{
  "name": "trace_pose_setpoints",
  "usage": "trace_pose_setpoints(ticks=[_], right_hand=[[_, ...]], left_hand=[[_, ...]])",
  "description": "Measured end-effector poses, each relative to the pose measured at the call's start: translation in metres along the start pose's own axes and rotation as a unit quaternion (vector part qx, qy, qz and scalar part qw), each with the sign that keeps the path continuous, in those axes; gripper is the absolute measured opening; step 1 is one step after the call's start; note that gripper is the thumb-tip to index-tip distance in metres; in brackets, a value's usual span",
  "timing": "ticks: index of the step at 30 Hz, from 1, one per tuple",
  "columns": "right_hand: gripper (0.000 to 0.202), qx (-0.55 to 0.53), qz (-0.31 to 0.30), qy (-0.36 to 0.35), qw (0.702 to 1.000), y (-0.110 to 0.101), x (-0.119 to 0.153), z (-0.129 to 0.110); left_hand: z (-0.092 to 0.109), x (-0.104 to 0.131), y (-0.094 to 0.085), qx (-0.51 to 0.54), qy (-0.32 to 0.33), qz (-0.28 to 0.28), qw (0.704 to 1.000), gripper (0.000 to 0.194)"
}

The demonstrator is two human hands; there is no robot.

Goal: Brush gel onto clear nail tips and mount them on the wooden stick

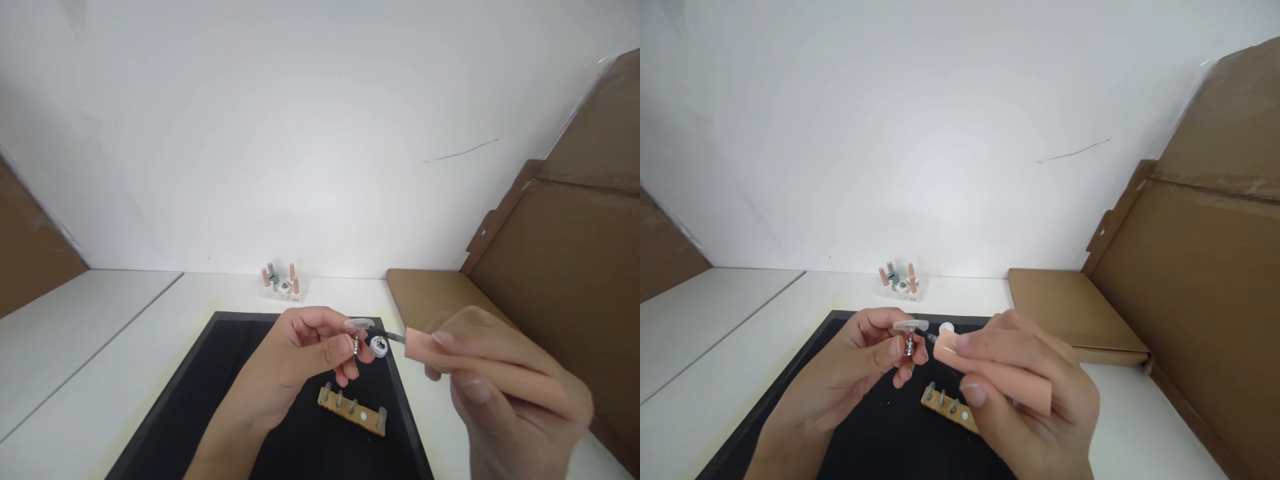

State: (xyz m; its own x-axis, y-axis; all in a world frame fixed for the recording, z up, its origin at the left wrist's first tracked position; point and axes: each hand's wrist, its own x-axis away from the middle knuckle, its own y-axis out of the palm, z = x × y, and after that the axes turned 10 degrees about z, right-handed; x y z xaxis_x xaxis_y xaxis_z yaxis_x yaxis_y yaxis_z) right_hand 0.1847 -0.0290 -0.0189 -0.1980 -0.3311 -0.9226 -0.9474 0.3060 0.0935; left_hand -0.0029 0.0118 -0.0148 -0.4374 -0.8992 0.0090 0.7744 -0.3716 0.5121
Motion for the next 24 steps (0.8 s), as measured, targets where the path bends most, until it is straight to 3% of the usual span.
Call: trace_pose_setpoints(ticks=[6, 12, 17, 20, 24], right_hand=[[0.02, 0.004, -0.024, 0.026, 0.999, 0.0, -0.0035, -0.0031], [0.019, -0.011, 0.008, -0.021, 1.0, 0.0015, -0.0014, 0.0007], [0.021, -0.01, -0.037, 0.02, 0.999, 0.0007, -0.0044, -0.0021], [0.021, -0.01, -0.052, 0.009, 0.999, 0.0011, -0.0061, -0.002], [0.021, -0.017, -0.03, -0.013, 0.999, 0.0007, -0.0067, -0.0003]], left_hand=[[0.0006, 0.0004, 0.0031, 0.001, -0.002, -0.006, 1.0, 0.015], [0.0003, 0.0005, 0.0003, 0.006, 0.003, -0.006, 1.0, 0.013], [0.0029, 0.0014, 0.0037, -0.008, 0.004, -0.012, 1.0, 0.016], [0.0036, 0.0017, 0.004, -0.011, 0.004, -0.016, 1.0, 0.017], [0.0049, 0.0018, 0.0031, -0.01, 0.003, -0.01, 1.0, 0.014]])
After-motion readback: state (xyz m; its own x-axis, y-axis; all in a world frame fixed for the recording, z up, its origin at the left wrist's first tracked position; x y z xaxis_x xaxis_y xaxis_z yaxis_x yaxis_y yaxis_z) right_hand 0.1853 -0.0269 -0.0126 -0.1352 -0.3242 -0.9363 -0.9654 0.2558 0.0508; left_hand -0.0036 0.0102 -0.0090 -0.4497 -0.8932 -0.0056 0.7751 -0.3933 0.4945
